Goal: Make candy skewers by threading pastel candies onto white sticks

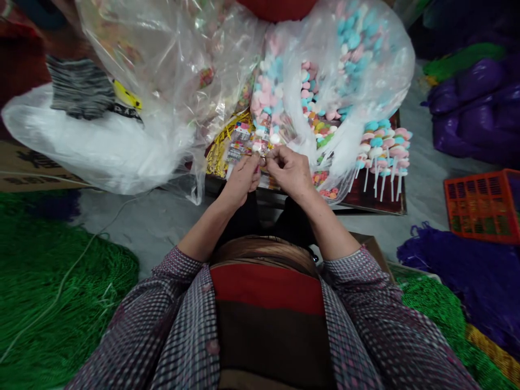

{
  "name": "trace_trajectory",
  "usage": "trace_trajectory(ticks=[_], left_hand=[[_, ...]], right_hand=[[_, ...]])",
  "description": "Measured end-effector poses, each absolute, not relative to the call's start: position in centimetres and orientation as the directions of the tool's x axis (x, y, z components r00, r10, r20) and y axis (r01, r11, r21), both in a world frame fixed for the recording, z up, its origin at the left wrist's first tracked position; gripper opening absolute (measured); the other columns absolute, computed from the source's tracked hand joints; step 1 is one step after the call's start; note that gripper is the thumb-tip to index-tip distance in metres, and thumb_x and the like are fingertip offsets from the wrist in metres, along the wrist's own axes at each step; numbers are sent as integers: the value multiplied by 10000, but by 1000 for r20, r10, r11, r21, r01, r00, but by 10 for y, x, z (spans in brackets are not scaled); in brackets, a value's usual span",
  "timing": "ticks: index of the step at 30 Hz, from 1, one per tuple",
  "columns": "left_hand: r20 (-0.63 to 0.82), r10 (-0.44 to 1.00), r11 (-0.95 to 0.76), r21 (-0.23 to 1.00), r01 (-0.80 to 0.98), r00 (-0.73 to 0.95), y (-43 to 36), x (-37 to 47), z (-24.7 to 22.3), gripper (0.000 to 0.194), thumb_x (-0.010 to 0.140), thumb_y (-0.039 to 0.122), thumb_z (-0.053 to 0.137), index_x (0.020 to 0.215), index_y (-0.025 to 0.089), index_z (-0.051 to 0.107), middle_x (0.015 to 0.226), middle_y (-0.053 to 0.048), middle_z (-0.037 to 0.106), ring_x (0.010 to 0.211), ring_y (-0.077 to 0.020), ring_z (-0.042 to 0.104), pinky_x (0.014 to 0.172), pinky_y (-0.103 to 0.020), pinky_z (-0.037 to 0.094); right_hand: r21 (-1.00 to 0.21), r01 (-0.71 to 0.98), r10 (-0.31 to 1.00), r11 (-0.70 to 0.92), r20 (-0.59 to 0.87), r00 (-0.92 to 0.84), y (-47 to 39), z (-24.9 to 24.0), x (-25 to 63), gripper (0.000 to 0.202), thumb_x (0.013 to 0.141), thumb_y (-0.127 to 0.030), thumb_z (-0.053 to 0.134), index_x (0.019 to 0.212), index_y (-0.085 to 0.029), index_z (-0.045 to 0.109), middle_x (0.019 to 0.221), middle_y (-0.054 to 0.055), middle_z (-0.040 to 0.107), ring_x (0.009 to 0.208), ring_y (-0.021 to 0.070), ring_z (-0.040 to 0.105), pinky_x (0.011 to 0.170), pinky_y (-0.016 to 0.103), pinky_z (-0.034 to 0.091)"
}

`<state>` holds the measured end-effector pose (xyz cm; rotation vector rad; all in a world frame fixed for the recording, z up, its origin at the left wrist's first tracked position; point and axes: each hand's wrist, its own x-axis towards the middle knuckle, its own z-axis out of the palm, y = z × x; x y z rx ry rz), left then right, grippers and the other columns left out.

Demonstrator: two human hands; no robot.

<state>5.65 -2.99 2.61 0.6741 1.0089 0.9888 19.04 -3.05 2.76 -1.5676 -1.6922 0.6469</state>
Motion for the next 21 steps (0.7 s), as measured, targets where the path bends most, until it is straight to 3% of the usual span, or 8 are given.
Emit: trace_trajectory(ticks=[5, 8, 12, 16, 21], left_hand=[[-347, 924, 383, 847, -368, 160, -31, 57, 20, 329, 978, 350, 633, 716, 182, 528, 565, 80, 324, 418, -9, 267, 379, -150, 173], [-323, 932, 362, 855, -371, 165, -31, 57, 17, 327, 958, 344, 667, 717, 184, 514, 579, 81, 339, 427, -4, 287, 388, -141, 192], [-345, 926, 377, 843, -383, 154, -31, 56, 21, 289, 1012, 215, 551, 728, 178, 513, 581, 85, 365, 411, 1, 268, 381, -137, 179], [-379, 916, 399, 815, -420, 133, -30, 55, 27, 317, 1012, 130, 467, 699, 179, 470, 565, 92, 366, 390, -2, 258, 366, -144, 165], [-367, 923, 378, 809, -449, 115, -30, 54, 26, 291, 989, 144, 525, 704, 184, 480, 578, 89, 357, 387, 1, 269, 362, -139, 174]], right_hand=[[-833, 542, 988, 111, 154, 33, -33, 27, 190, 145, 855, -271, 600, 715, -233, 601, 633, -28, 585, 615, 133, 515, 664, 282, 449], [-879, 469, 993, 80, 110, 36, -34, 25, 191, 236, 881, -411, 622, 728, -232, 609, 610, -37, 563, 591, 123, 497, 617, 265, 432], [-955, 295, 1000, -16, -14, 11, -34, 24, 192, 401, 889, -619, 602, 800, -230, 640, 642, -28, 600, 552, 120, 533, 561, 262, 441], [-977, 214, 1000, -21, -17, 20, -36, 23, 192, 541, 869, -757, 545, 867, -234, 687, 696, -12, 636, 590, 136, 585, 581, 277, 482], [-974, 221, 996, 51, 65, 57, -40, 18, 186, 461, 780, -667, 728, 925, -230, 739, 868, 6, 729, 796, 155, 657, 771, 299, 549]])
